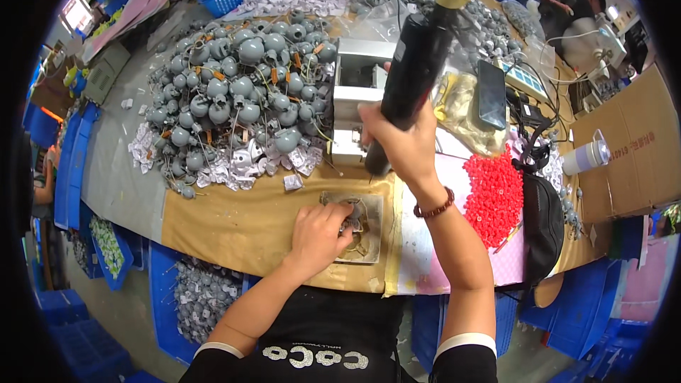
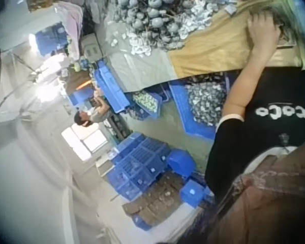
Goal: Assembling small spherical components using a pneumatic screwdriver and an assembly jig at a factory workstation.
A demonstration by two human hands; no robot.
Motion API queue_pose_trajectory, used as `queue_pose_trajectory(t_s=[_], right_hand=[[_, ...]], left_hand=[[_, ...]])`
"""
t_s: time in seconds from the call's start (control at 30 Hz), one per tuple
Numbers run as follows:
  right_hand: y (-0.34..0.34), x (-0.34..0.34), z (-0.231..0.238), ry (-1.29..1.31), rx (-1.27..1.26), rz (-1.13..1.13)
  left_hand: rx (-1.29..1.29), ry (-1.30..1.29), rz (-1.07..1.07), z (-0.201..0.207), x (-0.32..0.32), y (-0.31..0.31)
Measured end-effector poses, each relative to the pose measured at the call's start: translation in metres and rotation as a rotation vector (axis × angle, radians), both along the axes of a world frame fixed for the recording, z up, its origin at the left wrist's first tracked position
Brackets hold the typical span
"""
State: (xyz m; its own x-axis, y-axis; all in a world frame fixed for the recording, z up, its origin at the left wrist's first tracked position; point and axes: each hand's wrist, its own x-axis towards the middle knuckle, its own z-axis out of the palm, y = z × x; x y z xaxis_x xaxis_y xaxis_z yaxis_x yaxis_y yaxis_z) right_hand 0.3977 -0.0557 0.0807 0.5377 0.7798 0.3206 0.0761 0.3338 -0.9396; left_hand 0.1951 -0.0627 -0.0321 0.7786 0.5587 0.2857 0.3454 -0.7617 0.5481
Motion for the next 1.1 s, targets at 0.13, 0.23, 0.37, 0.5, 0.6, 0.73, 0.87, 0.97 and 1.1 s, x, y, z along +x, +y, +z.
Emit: queue_pose_trajectory(t_s=[0.13, 0.23, 0.37, 0.5, 0.6, 0.73, 0.87, 0.97, 1.1], right_hand=[[-0.042, -0.029, -0.006, 0.066, -0.045, 0.118], [-0.059, -0.042, -0.022, 0.09, 0.0, 0.212], [-0.066, -0.041, -0.042, -0.063, 0.03, 0.225], [-0.067, -0.044, -0.046, -0.098, 0.037, 0.216], [-0.069, -0.044, -0.047, -0.09, 0.038, 0.222], [-0.07, -0.048, -0.046, -0.102, 0.037, 0.238], [-0.07, -0.047, -0.044, -0.178, 0.052, 0.263], [-0.068, -0.046, -0.045, -0.179, 0.056, 0.28], [-0.069, -0.046, -0.048, -0.159, 0.051, 0.311]], left_hand=[[0.002, -0.02, -0.004, 0.0, -0.001, 0.0], [0.024, -0.065, 0.014, -0.004, 0.001, -0.002], [0.07, -0.079, 0.009, -0.005, 0.002, -0.002], [0.081, -0.048, 0.017, -0.005, 0.0, -0.002], [0.071, -0.077, 0.008, -0.006, 0.0, -0.001], [0.052, -0.08, -0.009, -0.007, -0.003, -0.001], [0.045, -0.035, -0.014, -0.006, -0.003, 0.0], [0.045, -0.052, -0.006, -0.007, -0.003, -0.001], [0.041, -0.053, -0.02, -0.008, -0.004, 0.001]])
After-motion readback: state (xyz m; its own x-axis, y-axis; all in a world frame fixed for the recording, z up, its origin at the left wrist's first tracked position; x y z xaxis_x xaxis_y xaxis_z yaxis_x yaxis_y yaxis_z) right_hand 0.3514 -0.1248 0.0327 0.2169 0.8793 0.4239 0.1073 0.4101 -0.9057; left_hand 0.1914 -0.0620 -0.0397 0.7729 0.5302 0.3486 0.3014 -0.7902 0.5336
